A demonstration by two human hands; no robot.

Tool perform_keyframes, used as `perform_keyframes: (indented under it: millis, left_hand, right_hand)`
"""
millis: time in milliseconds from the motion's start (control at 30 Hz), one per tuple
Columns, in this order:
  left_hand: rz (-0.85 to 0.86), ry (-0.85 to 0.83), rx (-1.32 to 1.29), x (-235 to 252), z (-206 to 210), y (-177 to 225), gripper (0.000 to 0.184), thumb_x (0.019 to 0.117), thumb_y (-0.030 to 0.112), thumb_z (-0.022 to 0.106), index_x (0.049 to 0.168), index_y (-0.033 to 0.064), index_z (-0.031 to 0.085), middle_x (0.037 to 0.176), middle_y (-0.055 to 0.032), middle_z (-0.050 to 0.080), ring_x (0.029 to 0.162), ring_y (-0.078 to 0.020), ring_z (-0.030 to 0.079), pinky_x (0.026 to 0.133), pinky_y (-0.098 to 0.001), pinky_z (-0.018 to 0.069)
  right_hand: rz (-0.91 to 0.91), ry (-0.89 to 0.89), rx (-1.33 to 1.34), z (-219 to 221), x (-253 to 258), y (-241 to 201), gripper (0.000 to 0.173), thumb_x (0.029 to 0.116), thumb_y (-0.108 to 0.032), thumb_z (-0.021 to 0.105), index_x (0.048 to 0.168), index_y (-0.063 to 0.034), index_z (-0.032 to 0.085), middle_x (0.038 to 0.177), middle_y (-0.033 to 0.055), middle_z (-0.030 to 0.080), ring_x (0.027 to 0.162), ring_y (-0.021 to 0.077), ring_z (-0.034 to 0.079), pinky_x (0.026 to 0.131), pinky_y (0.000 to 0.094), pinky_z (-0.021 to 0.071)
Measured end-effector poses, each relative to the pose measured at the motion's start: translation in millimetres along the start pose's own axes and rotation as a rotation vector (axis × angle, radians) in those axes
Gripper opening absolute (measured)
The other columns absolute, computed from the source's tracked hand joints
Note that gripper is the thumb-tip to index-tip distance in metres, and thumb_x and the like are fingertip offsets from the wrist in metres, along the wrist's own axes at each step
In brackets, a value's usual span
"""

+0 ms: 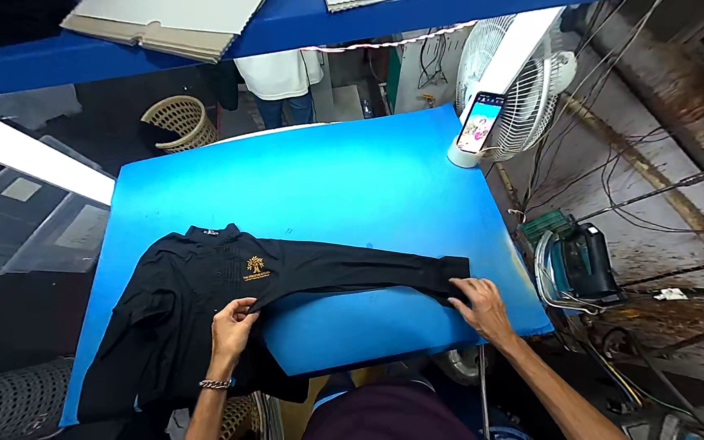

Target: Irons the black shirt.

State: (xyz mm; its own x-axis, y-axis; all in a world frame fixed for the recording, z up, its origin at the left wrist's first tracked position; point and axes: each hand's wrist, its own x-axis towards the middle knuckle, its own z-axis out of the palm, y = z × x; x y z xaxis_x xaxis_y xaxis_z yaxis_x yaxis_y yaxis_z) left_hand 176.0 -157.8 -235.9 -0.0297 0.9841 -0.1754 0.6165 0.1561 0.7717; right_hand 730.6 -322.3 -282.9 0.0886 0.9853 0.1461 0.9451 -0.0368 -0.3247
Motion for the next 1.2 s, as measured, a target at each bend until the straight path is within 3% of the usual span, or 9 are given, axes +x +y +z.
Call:
perform_keyframes:
  millis: [167,300,567,633,733,833,933,1033,1200]
  left_hand:
    - [0.002,0.062,-0.017,-1.8,-5.6,5.4,0.021,0.0873,-0.004,0.077,0.107,0.0028,0.074,0.092,-0.0112,0.073,0.071,-0.0188,0.065,0.069,-0.0392,0.0564]
    - [0.039,0.101,-0.012,-8.0,-21.9,15.9,0.019,0.0885,-0.004,0.074,0.106,0.0043,0.075,0.099,-0.0105,0.072,0.074,-0.0195,0.065,0.07,-0.0399,0.057]
    - [0.104,-0.05,0.337,-39.9,-23.6,-39.1,0.03,0.0834,-0.009,0.066,0.106,0.0078,0.076,0.097,-0.0122,0.066,0.082,-0.0267,0.065,0.074,-0.05,0.0551]
    - [0.095,-0.133,0.431,-43.4,-25.3,-44.8,0.03,0.0834,0.001,0.076,0.112,0.0068,0.075,0.105,-0.0159,0.067,0.089,-0.0314,0.067,0.08,-0.0546,0.0562]
    - [0.258,-0.092,0.594,-43.5,-14.4,-25.9,0.036,0.0869,0.025,0.078,0.116,0.005,0.074,0.128,-0.0206,0.065,0.117,-0.0405,0.063,0.095,-0.0615,0.0508]
    - [0.425,-0.044,0.644,-29.4,31.5,12.0,0.042,0.0999,0.037,0.061,0.131,0.0099,0.069,0.148,-0.019,0.055,0.136,-0.0393,0.052,0.111,-0.0619,0.0415]
    - [0.552,-0.154,0.613,-10.9,105.8,53.7,0.047,0.1024,0.033,0.06,0.147,0.0197,0.058,0.162,-0.0148,0.04,0.151,-0.0346,0.036,0.118,-0.0675,0.0295]
    - [0.664,-0.26,0.635,4.9,164.6,68.6,0.069,0.0959,0.054,0.064,0.157,0.0294,0.044,0.17,-0.0123,0.025,0.157,-0.0354,0.021,0.116,-0.0774,0.0187]
    - [0.632,-0.287,0.709,19.1,175.5,59.8,0.114,0.0722,0.091,0.059,0.164,0.0296,0.03,0.173,-0.0111,0.013,0.159,-0.0349,0.01,0.119,-0.076,0.0122]
  right_hand:
    - [-0.1,0.107,-0.003,-3.9,19.4,1.3,0.017,0.0942,-0.003,0.064,0.103,-0.0073,0.078,0.098,0.0141,0.071,0.099,0.033,0.068,0.111,0.0605,0.0401]
    - [-0.084,0.197,-0.038,-33.5,25.8,-11.9,0.019,0.0965,-0.004,0.057,0.106,-0.0032,0.073,0.108,0.0175,0.068,0.109,0.0387,0.064,0.115,0.0653,0.0325]
    - [-0.012,0.134,-0.037,10.6,-45.1,-9.3,0.02,0.0933,-0.009,0.058,0.103,-0.0091,0.076,0.106,0.0143,0.07,0.106,0.0368,0.066,0.114,0.0672,0.0309]
    - [0.025,0.127,-0.027,10.1,-54.6,-13.8,0.03,0.0893,-0.007,0.053,0.107,-0.0115,0.077,0.112,0.0132,0.069,0.111,0.0362,0.064,0.115,0.0671,0.0293]
    - [0.108,0.176,0.012,-1.0,-49.1,-34.4,0.036,0.0849,-0.001,0.051,0.108,-0.0088,0.077,0.117,0.0159,0.07,0.116,0.0388,0.063,0.115,0.0657,0.0317]
    - [0.138,0.224,0.017,7.1,-25.4,-66.1,0.033,0.0974,-0.012,0.049,0.118,-0.0058,0.075,0.128,0.0168,0.067,0.126,0.0371,0.06,0.117,0.0629,0.0333]
    - [0.067,0.183,0.025,35.7,9.2,-105.1,0.042,0.1056,-0.025,0.046,0.137,-0.0055,0.064,0.15,0.0155,0.054,0.146,0.033,0.044,0.123,0.0628,0.0246]
    - [-0.022,0.109,-0.056,54.6,29.5,-118.0,0.064,0.108,-0.045,0.038,0.156,-0.002,0.042,0.166,0.0149,0.034,0.156,0.0301,0.026,0.126,0.064,0.0162]
    - [0.173,0.037,-0.265,48.5,-29.7,-25.3,0.083,0.1051,-0.062,0.024,0.164,-0.0033,0.022,0.172,0.0125,0.02,0.159,0.0291,0.016,0.126,0.0664,0.0103]
